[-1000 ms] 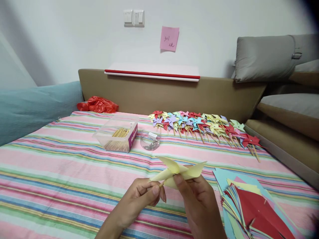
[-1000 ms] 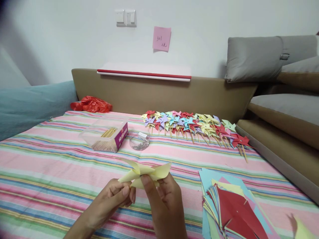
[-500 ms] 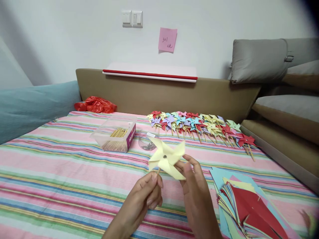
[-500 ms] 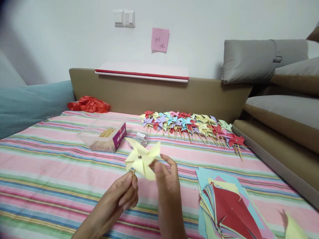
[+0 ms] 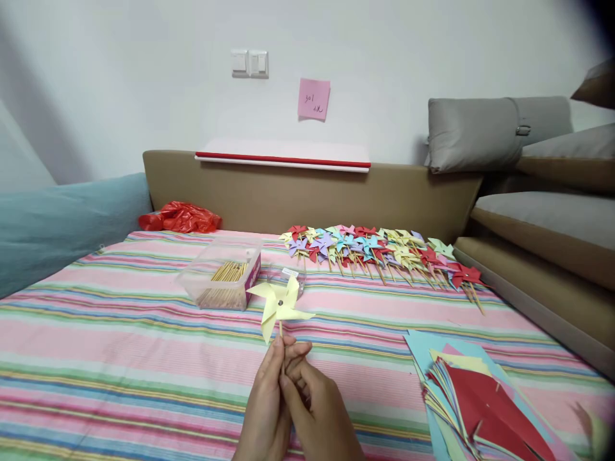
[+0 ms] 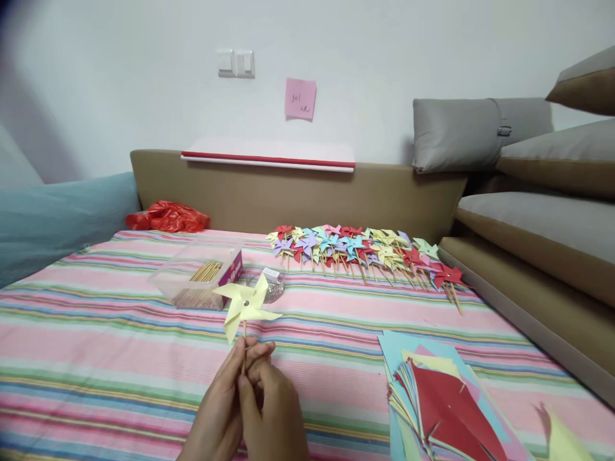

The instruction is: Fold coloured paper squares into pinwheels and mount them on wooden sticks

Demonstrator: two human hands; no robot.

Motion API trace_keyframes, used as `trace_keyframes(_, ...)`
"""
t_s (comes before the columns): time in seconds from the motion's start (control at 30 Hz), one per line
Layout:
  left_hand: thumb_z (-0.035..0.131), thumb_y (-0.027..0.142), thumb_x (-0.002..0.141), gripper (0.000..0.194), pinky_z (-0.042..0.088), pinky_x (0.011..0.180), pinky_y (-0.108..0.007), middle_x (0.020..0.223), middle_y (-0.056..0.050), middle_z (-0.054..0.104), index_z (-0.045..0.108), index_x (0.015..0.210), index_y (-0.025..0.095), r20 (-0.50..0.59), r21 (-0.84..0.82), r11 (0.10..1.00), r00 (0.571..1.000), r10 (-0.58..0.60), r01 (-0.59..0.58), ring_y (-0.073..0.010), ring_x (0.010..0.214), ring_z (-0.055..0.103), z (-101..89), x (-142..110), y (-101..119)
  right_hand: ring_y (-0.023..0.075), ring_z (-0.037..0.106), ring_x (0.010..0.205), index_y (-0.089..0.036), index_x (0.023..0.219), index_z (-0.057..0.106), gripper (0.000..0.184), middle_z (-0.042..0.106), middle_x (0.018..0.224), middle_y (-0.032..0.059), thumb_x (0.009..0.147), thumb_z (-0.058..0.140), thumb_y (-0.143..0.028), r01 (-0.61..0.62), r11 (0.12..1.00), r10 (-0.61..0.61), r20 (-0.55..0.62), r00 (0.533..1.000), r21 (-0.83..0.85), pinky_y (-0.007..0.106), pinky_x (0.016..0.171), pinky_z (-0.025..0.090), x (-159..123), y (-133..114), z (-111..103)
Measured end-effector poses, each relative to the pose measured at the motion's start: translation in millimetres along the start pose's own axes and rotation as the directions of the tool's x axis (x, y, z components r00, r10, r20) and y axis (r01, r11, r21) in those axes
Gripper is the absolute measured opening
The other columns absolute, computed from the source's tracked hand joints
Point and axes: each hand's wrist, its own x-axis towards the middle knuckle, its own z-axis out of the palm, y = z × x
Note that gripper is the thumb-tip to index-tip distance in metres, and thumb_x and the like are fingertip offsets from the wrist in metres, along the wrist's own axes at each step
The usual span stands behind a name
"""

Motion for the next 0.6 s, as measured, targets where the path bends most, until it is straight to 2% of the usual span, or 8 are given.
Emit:
trace_keyframes(0.07, 0.077, 0.039, 0.083, 0.032, 0.057, 0.067, -0.027, 0.091, -0.007, 0.079, 0.066, 0.102, 0.016, -0.005, -0.015, 1.000, 1.000, -0.004, 0.004, -0.0170, 0.072, 0.072, -0.1, -0.1, 0.2, 0.0169, 0.058, 0.061, -0.021, 0.074, 0.057, 0.023, 0.062, 0.067, 0.0009, 0.093, 0.055, -0.033, 0.039, 0.999, -0.038, 0.011, 0.999, -0.020, 0.024, 0.055, 0.043, 1.8, 4.6, -2.4)
trace_keyframes(0.17, 0.074, 0.041, 0.086, 0.029, 0.057, 0.075, -0.026, 0.091, -0.008, 0.079, 0.069, 0.098, 0.015, -0.035, -0.019, 1.000, 0.999, -0.010, 0.009, -0.0172, 0.078, 0.073, 1.4, 0.7, 1.2, 0.0174, 0.058, 0.060, -0.022, 0.077, 0.058, 0.022, 0.062, 0.068, 0.0010, 0.095, 0.052, -0.033, 0.169, 0.982, -0.167, 0.030, 0.985, -0.088, 0.025, 0.056, 0.043, 3.6, 11.1, -3.4)
trace_keyframes(0.23, 0.070, 0.042, 0.089, 0.030, 0.055, 0.086, -0.027, 0.097, -0.011, 0.079, 0.072, 0.098, 0.013, -0.042, -0.003, 1.000, 0.999, -0.029, 0.029, -0.0188, 0.091, 0.073, 3.4, 1.2, 2.3, 0.0181, 0.057, 0.059, -0.023, 0.080, 0.059, 0.023, 0.063, 0.069, 0.0014, 0.096, 0.047, -0.033, 0.248, 0.960, -0.251, -0.004, 0.968, -0.132, 0.026, 0.056, 0.043, 4.1, 14.9, -0.5)
trace_keyframes(0.3, 0.068, 0.042, 0.090, 0.031, 0.050, 0.098, -0.029, 0.111, -0.013, 0.077, 0.074, 0.103, 0.015, -0.005, 0.020, 0.999, 0.999, -0.041, 0.042, -0.0213, 0.107, 0.071, 4.2, 1.9, 3.0, 0.0183, 0.057, 0.058, -0.024, 0.082, 0.059, 0.026, 0.063, 0.069, 0.0019, 0.098, 0.042, -0.035, 0.266, 0.946, -0.276, -0.032, 0.961, -0.183, 0.027, 0.055, 0.042, 4.6, 18.0, 1.5)
trace_keyframes(0.37, 0.072, 0.045, 0.087, 0.036, 0.047, 0.103, -0.033, 0.125, -0.012, 0.073, 0.074, 0.111, 0.018, 0.058, 0.060, 0.997, 0.997, -0.060, 0.056, -0.0248, 0.120, 0.065, 1.9, 3.8, 1.5, 0.0186, 0.057, 0.059, -0.023, 0.081, 0.058, 0.030, 0.063, 0.071, 0.0027, 0.099, 0.040, -0.039, 0.216, 0.949, -0.232, -0.044, 0.972, -0.229, 0.027, 0.056, 0.042, 6.5, 20.3, -2.5)
trace_keyframes(0.47, 0.078, 0.054, 0.076, 0.048, 0.049, 0.097, -0.037, 0.134, -0.013, 0.067, 0.074, 0.109, 0.020, 0.107, 0.167, 0.984, 0.991, -0.076, 0.057, -0.0292, 0.122, 0.063, -7.2, 10.6, -6.8, 0.0188, 0.057, 0.064, -0.023, 0.077, 0.053, 0.038, 0.061, 0.071, 0.0020, 0.100, 0.038, -0.048, 0.069, 0.959, -0.098, -0.095, 0.991, -0.275, 0.027, 0.059, 0.043, 16.8, 24.1, -26.5)
trace_keyframes(0.53, 0.078, 0.063, 0.070, 0.053, 0.050, 0.089, -0.036, 0.130, -0.013, 0.069, 0.074, 0.103, 0.021, 0.088, 0.247, 0.968, 0.994, -0.065, 0.041, -0.0286, 0.113, 0.067, -12.8, 15.8, -14.5, 0.0181, 0.055, 0.062, -0.023, 0.077, 0.051, 0.041, 0.059, 0.068, 0.0001, 0.101, 0.034, -0.053, 0.010, 0.939, -0.060, -0.135, 0.989, -0.345, 0.026, 0.059, 0.043, 33.5, 27.9, -52.5)
trace_keyframes(0.6, 0.076, 0.068, 0.068, 0.054, 0.051, 0.081, -0.034, 0.117, -0.012, 0.074, 0.073, 0.093, 0.020, 0.097, 0.316, 0.946, 0.990, -0.106, 0.070, -0.0261, 0.097, 0.071, -14.9, 17.9, -20.3, 0.0182, 0.057, 0.064, -0.024, 0.079, 0.049, 0.040, 0.060, 0.070, -0.0003, 0.102, 0.029, -0.051, -0.017, 0.852, -0.071, -0.148, 0.986, -0.523, 0.027, 0.061, 0.044, 60.6, 31.6, -80.8)
